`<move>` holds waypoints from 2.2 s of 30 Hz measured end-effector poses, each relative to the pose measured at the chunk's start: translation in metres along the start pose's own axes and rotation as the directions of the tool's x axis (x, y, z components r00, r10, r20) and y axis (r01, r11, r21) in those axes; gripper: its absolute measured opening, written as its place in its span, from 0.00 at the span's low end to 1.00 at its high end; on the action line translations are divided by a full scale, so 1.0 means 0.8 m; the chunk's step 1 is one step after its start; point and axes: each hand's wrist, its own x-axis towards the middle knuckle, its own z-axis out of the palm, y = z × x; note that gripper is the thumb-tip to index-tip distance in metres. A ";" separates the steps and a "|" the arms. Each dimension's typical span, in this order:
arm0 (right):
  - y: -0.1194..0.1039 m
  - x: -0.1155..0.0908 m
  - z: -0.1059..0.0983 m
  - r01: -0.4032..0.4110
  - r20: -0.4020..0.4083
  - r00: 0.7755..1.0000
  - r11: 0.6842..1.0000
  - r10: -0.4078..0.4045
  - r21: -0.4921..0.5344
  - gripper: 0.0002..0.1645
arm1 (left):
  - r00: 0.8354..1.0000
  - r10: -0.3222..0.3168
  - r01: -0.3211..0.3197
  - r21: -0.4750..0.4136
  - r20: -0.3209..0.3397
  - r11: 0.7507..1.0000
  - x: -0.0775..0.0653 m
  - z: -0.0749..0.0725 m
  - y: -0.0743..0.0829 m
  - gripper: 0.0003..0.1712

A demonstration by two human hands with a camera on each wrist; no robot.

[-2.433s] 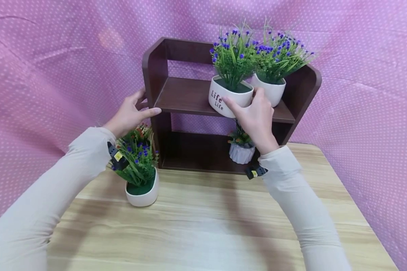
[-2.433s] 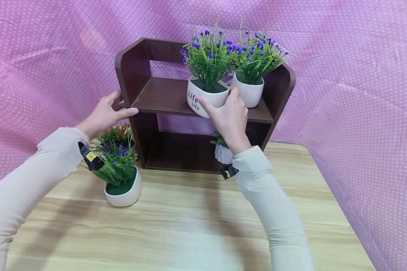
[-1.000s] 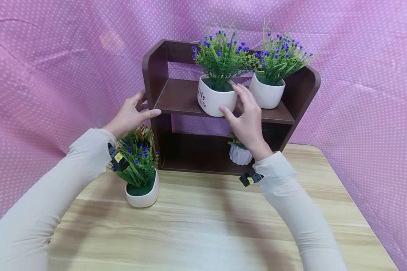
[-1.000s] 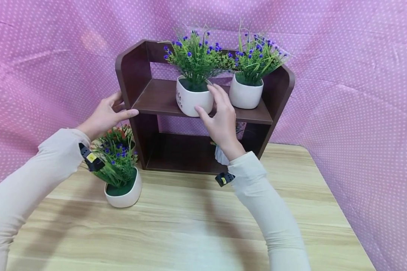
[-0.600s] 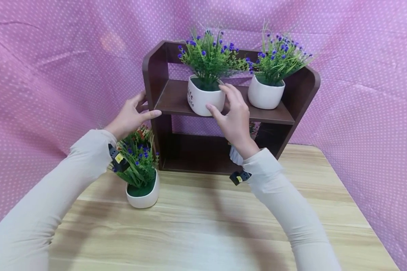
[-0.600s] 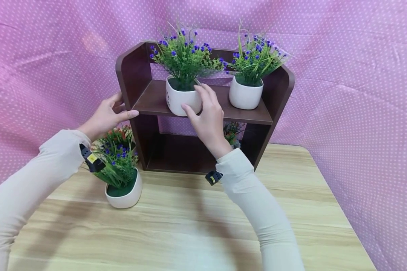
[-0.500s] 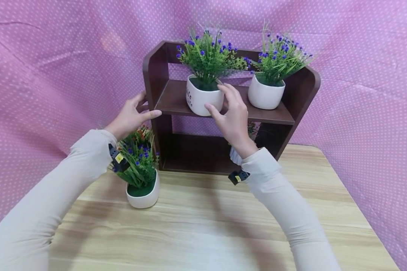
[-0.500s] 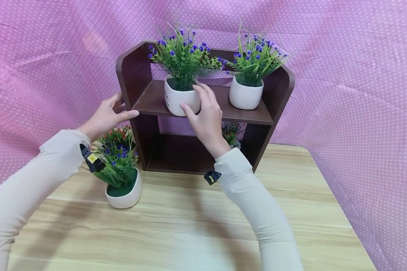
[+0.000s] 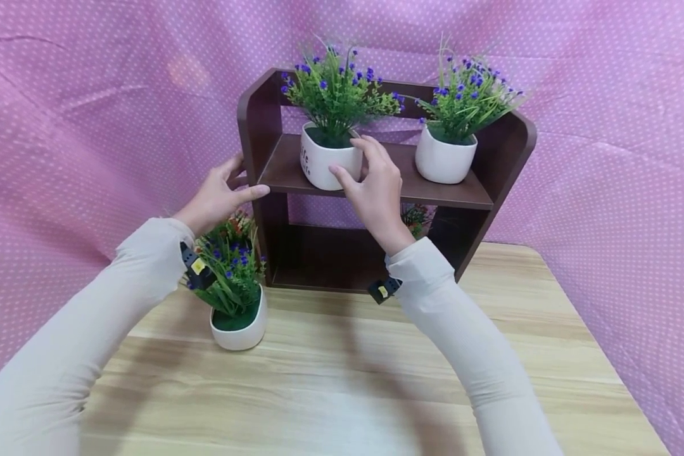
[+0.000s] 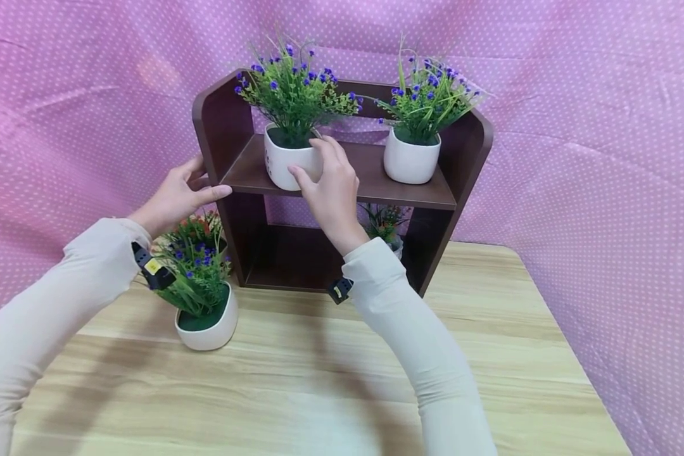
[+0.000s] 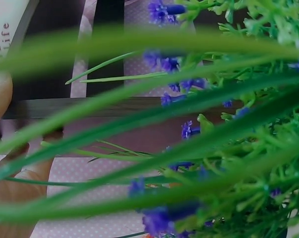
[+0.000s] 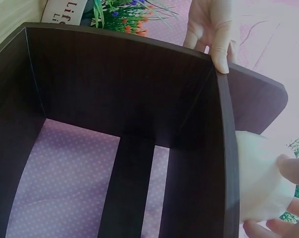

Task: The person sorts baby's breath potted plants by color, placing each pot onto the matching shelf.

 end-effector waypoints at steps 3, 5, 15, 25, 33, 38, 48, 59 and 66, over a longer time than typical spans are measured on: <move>0.001 0.004 0.005 -0.017 0.027 0.999 1.000 0.017 0.001 0.32 | 1.000 -0.011 0.011 -0.002 0.002 1.000 -0.001 0.000 -0.001 0.47; 0.002 0.005 0.007 -0.031 0.052 0.998 0.999 0.030 0.019 0.32 | 1.000 -0.016 0.016 0.001 0.002 1.000 -0.001 0.000 -0.002 0.48; 0.004 0.013 0.013 -0.089 0.069 0.994 0.993 0.083 0.076 0.31 | 1.000 0.007 -0.007 0.013 0.003 1.000 0.000 -0.001 -0.001 0.47; 0.020 0.019 0.004 -0.148 -0.068 0.987 0.989 0.147 -0.015 0.29 | 1.000 -0.009 0.008 0.027 0.008 1.000 0.002 -0.003 -0.002 0.48; 0.041 0.018 -0.002 -0.141 -0.190 0.973 0.989 0.129 -0.050 0.25 | 1.000 -0.003 0.003 0.019 0.002 1.000 0.000 -0.001 0.002 0.48; 0.049 0.019 -0.002 -0.138 -0.213 0.969 0.988 0.121 -0.067 0.26 | 1.000 -0.002 0.002 0.019 -0.003 1.000 -0.001 -0.001 0.002 0.47; 0.055 0.016 0.002 -0.132 -0.172 0.979 0.986 0.113 -0.104 0.30 | 1.000 -0.015 0.015 -0.004 -0.002 1.000 0.000 0.001 -0.001 0.47; 0.056 0.015 0.001 -0.094 -0.111 0.991 0.981 0.076 -0.170 0.34 | 1.000 -0.002 0.002 -0.004 0.000 1.000 -0.002 0.001 0.004 0.47; 0.056 0.014 0.002 -0.115 -0.095 0.990 0.979 0.100 -0.168 0.34 | 1.000 -0.012 0.012 0.003 -0.001 1.000 -0.003 0.000 0.003 0.47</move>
